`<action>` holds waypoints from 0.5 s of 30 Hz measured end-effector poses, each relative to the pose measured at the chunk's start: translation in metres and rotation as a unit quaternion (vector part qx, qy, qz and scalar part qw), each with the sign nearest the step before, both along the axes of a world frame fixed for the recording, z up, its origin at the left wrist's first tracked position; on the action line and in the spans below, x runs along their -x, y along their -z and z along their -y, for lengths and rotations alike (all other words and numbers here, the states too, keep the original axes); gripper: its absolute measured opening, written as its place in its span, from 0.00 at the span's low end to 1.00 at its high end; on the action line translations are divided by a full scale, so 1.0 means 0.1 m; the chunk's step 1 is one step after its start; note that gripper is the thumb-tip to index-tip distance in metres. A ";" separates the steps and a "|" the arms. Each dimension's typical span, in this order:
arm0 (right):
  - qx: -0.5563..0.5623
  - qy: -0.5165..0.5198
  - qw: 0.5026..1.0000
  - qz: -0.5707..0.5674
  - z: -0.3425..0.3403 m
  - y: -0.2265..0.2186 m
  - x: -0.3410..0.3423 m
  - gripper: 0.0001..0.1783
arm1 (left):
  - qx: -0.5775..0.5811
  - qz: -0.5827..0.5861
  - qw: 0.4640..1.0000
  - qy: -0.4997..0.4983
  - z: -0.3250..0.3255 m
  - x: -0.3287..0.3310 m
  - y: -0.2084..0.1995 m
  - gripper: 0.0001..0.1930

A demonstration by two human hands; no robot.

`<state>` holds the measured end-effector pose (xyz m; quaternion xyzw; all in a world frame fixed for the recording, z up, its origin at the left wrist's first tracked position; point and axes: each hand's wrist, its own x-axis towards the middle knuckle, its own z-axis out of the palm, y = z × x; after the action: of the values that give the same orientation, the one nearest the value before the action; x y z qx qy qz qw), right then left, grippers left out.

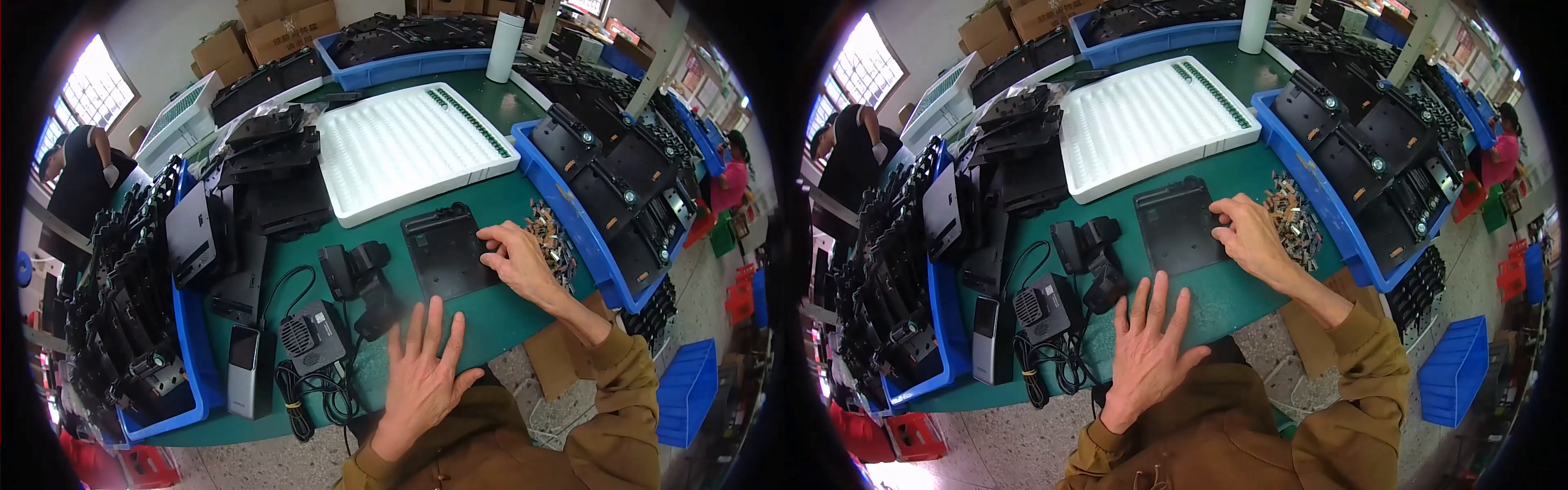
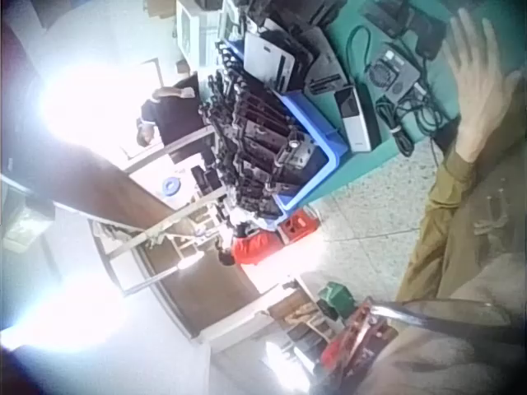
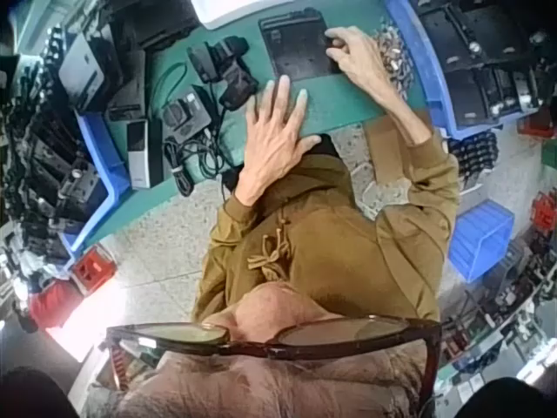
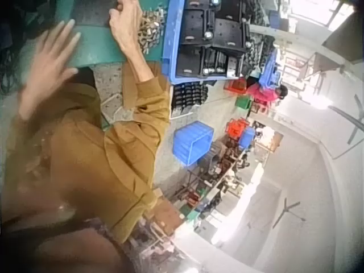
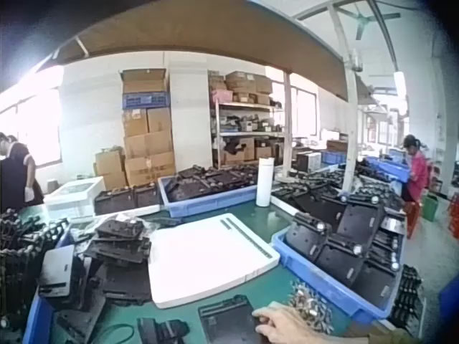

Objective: The person assembles green circuit boards into black plastic component housings by hand, securing them with small screws or clips.

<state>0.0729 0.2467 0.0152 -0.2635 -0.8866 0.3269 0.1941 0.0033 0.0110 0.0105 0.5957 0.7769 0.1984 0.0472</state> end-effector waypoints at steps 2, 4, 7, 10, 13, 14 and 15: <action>-0.010 -0.010 1.000 0.010 -0.03 0.00 0.05 0.21 | 0.007 0.000 1.000 0.000 -0.01 0.00 0.00 0.42; -0.018 -0.020 0.999 0.020 -0.05 -0.01 0.10 0.21 | 0.016 0.001 1.000 -0.001 -0.02 0.01 0.01 0.42; -0.027 -0.023 0.999 0.037 -0.06 -0.04 0.13 0.20 | 0.014 0.002 1.000 -0.002 -0.02 0.01 0.00 0.42; -0.028 -0.021 0.999 0.008 -0.07 -0.03 0.12 0.19 | 0.010 0.001 1.000 -0.001 -0.03 0.01 -0.02 0.41; -0.067 -0.047 0.997 0.002 -0.08 -0.02 0.13 0.17 | 0.028 -0.004 1.000 0.004 -0.02 0.02 -0.05 0.41; -0.072 -0.046 0.996 -0.001 -0.08 -0.01 0.14 0.17 | 0.023 -0.007 1.000 0.005 -0.01 0.02 -0.05 0.41; -0.060 -0.058 0.996 -0.008 -0.09 -0.01 0.14 0.17 | 0.029 -0.006 1.000 0.005 0.00 0.02 -0.05 0.41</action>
<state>0.0589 0.2557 0.0157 -0.1966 -0.9171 0.2855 0.1971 0.0015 0.0113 0.0159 0.5989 0.7798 0.1722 0.0610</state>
